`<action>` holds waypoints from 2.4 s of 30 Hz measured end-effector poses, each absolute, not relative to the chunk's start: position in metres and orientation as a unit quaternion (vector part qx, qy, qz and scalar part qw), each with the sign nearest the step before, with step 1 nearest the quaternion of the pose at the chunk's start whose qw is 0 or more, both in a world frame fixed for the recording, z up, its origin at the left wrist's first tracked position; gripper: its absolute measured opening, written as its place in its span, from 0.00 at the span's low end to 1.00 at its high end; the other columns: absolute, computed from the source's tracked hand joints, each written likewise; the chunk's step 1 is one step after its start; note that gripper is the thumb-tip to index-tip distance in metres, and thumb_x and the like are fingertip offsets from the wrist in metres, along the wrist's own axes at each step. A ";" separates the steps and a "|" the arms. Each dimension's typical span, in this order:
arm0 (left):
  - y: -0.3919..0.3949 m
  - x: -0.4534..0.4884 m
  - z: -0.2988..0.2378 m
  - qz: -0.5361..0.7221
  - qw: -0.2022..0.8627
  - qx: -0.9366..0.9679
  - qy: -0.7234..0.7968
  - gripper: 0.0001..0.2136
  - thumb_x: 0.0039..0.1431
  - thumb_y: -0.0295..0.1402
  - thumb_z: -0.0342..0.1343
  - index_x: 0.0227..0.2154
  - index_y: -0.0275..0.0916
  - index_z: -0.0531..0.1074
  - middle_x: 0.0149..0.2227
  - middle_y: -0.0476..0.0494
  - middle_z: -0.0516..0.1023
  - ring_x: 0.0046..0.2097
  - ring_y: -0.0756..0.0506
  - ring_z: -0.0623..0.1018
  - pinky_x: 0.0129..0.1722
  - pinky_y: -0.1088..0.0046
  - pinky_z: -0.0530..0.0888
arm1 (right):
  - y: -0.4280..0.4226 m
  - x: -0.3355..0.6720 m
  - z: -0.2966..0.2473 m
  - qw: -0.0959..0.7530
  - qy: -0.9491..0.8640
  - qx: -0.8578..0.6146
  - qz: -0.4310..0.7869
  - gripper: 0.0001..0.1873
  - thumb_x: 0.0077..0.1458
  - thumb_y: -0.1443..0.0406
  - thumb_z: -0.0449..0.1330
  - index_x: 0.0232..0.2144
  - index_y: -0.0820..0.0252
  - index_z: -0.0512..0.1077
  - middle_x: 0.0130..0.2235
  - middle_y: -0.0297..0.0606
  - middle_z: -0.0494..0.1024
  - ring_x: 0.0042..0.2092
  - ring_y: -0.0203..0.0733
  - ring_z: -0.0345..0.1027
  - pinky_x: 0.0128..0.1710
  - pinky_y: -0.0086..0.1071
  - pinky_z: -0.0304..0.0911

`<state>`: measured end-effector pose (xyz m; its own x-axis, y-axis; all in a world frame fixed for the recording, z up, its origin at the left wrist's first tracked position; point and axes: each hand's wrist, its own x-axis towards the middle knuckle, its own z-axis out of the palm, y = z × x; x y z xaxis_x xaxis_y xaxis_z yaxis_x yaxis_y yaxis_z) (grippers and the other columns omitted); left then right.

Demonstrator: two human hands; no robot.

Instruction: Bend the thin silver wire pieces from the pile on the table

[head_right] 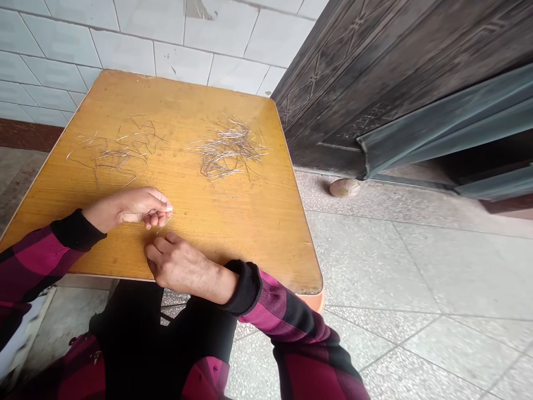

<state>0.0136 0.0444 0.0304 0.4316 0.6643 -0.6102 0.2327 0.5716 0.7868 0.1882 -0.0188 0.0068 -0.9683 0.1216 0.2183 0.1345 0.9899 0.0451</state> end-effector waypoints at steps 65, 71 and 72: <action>-0.016 -0.003 0.025 0.166 0.413 0.671 0.592 0.12 0.49 0.26 0.47 0.13 0.38 0.61 0.14 0.53 0.64 0.18 0.53 0.63 0.20 0.78 0.56 | 0.022 0.214 0.002 0.172 -0.966 -0.188 0.039 0.12 0.63 0.69 0.52 0.33 0.63 0.75 0.30 0.39 0.74 0.33 0.39 0.63 0.35 0.34 0.54; -0.018 -0.006 0.022 0.176 0.429 0.658 0.593 0.11 0.51 0.28 0.47 0.15 0.38 0.62 0.15 0.53 0.65 0.18 0.54 0.64 0.19 0.79 0.58 | 0.029 0.218 0.005 0.183 -0.959 -0.198 0.085 0.13 0.62 0.69 0.51 0.30 0.62 0.75 0.30 0.37 0.75 0.33 0.37 0.65 0.40 0.35 0.56; -0.018 -0.007 0.022 0.182 0.432 0.655 0.592 0.11 0.51 0.29 0.47 0.15 0.38 0.62 0.15 0.53 0.65 0.17 0.54 0.64 0.19 0.79 0.58 | 0.030 0.219 0.004 0.189 -0.957 -0.202 0.092 0.12 0.62 0.70 0.51 0.31 0.62 0.75 0.30 0.37 0.75 0.33 0.37 0.65 0.40 0.35 0.57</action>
